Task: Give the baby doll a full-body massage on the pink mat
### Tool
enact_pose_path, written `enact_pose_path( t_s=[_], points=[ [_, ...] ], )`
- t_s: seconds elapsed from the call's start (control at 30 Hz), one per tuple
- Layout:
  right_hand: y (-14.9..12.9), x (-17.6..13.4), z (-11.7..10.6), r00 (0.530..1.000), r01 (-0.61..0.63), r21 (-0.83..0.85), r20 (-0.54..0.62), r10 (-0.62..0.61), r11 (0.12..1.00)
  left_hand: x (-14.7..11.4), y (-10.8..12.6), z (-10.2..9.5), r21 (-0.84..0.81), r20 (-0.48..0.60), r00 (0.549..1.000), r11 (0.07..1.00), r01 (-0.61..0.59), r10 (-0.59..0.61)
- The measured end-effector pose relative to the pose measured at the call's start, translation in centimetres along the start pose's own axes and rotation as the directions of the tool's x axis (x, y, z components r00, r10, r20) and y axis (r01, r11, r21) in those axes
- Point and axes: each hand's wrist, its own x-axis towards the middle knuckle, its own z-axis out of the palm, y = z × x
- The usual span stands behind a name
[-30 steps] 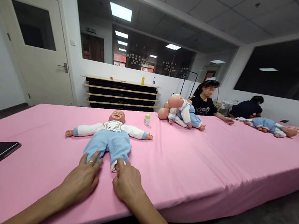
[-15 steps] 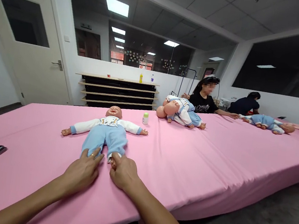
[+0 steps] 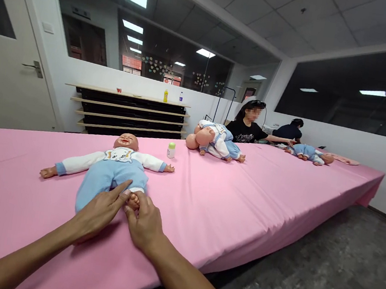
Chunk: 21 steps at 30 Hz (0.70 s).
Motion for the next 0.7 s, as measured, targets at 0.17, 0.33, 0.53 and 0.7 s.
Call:
enact_pose_path(
  t_s=[0.17, 0.33, 0.53, 0.7],
  points=[
    [-0.3, 0.0, -0.2, 1.0, -0.02, 0.124, 0.025, 0.017, 0.992, 0.6, -0.3, 1.1, -0.464, 0.117, 0.993, 0.886, 0.026, 0.032],
    [0.0, 0.1, 0.3, 0.998, 0.009, 0.2, -0.066, 0.005, 0.98, -0.2, -0.3, 1.6, -0.67, 0.191, 0.973, 0.742, 0.031, 0.133],
    [-0.1, 0.2, 0.2, 0.994, 0.078, 0.338, -0.096, -0.048, 0.938, -1.1, 0.3, 1.9, -0.783, 0.141, 0.985, 0.621, 0.048, 0.101],
    [0.4, 0.3, 0.3, 0.993, 0.081, 0.339, -0.104, -0.048, 0.937, -1.2, 0.4, 2.3, -0.833, 0.195, 0.972, 0.546, 0.093, 0.131]
  ],
)
